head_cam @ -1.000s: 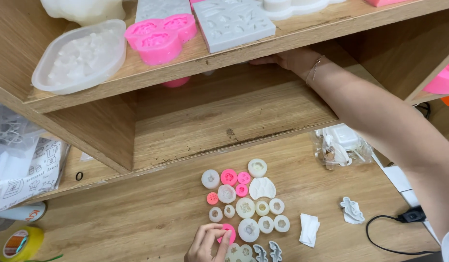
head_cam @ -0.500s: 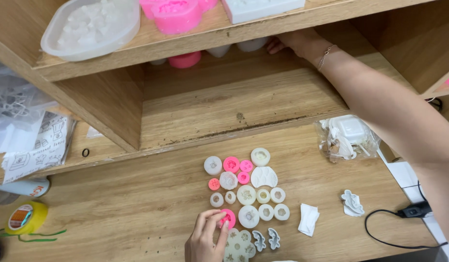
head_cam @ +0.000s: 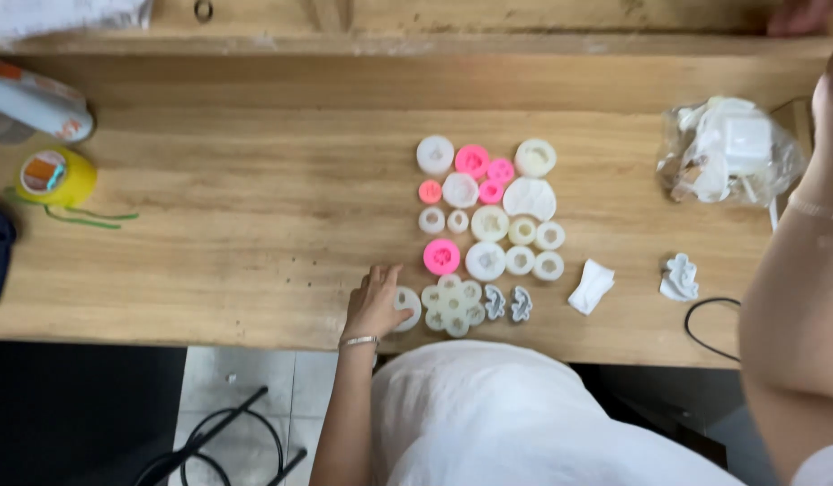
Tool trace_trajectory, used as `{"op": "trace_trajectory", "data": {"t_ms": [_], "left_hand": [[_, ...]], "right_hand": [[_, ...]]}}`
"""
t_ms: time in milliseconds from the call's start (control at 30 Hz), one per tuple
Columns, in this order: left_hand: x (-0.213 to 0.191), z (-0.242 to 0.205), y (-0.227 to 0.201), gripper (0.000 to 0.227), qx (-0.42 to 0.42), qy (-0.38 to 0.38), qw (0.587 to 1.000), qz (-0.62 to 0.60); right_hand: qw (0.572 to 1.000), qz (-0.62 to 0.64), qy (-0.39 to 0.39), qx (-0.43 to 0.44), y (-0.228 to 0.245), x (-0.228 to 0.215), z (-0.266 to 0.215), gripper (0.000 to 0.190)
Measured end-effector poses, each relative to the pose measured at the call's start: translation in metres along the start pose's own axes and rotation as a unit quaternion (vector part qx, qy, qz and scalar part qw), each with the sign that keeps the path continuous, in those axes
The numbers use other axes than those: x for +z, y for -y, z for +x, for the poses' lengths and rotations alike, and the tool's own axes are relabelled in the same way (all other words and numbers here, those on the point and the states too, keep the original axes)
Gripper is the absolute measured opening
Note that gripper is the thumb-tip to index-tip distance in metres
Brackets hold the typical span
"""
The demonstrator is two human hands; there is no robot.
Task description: Organizing and arranging silicone candle molds on a workbench and storage shelves.
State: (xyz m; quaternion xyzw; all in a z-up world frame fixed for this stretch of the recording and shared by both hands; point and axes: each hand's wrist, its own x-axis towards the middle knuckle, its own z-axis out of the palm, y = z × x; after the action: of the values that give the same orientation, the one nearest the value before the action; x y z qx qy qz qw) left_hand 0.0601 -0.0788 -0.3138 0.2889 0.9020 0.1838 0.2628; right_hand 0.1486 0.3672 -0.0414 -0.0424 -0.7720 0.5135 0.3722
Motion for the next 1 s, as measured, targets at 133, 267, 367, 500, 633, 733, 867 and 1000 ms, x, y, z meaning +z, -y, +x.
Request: {"op": "trace_trajectory", "data": {"t_ms": [133, 267, 367, 500, 633, 733, 867, 1000], "left_hand": [[0.018, 0.009, 0.016, 0.138, -0.073, 0.099, 0.991, 0.061], [0.051, 0.004, 0.039, 0.138, -0.022, 0.065, 0.996, 0.055], [0.063, 0.002, 0.051, 0.126, 0.046, -0.004, 0.998, 0.043], [0.074, 0.002, 0.067, 0.095, 0.107, -0.030, 0.993, -0.034], [0.040, -0.002, 0.054, 0.084, 0.194, -0.021, 0.978, -0.078], [-0.008, -0.012, 0.011, 0.098, 0.203, -0.030, 0.969, -0.138], [-0.055, -0.015, -0.028, 0.114, 0.268, -0.064, 0.943, -0.188], [-0.085, -0.016, -0.063, 0.123, 0.400, -0.120, 0.879, -0.231]], "right_hand": [[0.991, 0.082, -0.082, -0.064, 0.030, 0.078, -0.106, 0.047], [0.993, -0.040, -0.071, 0.083, 0.018, 0.152, -0.181, 0.042], [0.972, -0.043, -0.017, 0.229, -0.004, 0.192, -0.222, 0.030], [0.911, -0.169, 0.229, 0.298, -0.027, 0.221, -0.258, 0.018], [0.859, -0.222, 0.387, 0.252, -0.032, 0.226, -0.287, 0.059], [0.855, -0.169, 0.349, 0.345, -0.012, 0.231, -0.273, 0.079], [0.944, -0.114, 0.266, 0.160, 0.007, 0.227, -0.252, 0.107], [0.962, -0.090, 0.165, 0.196, 0.032, 0.215, -0.231, 0.118]]}}
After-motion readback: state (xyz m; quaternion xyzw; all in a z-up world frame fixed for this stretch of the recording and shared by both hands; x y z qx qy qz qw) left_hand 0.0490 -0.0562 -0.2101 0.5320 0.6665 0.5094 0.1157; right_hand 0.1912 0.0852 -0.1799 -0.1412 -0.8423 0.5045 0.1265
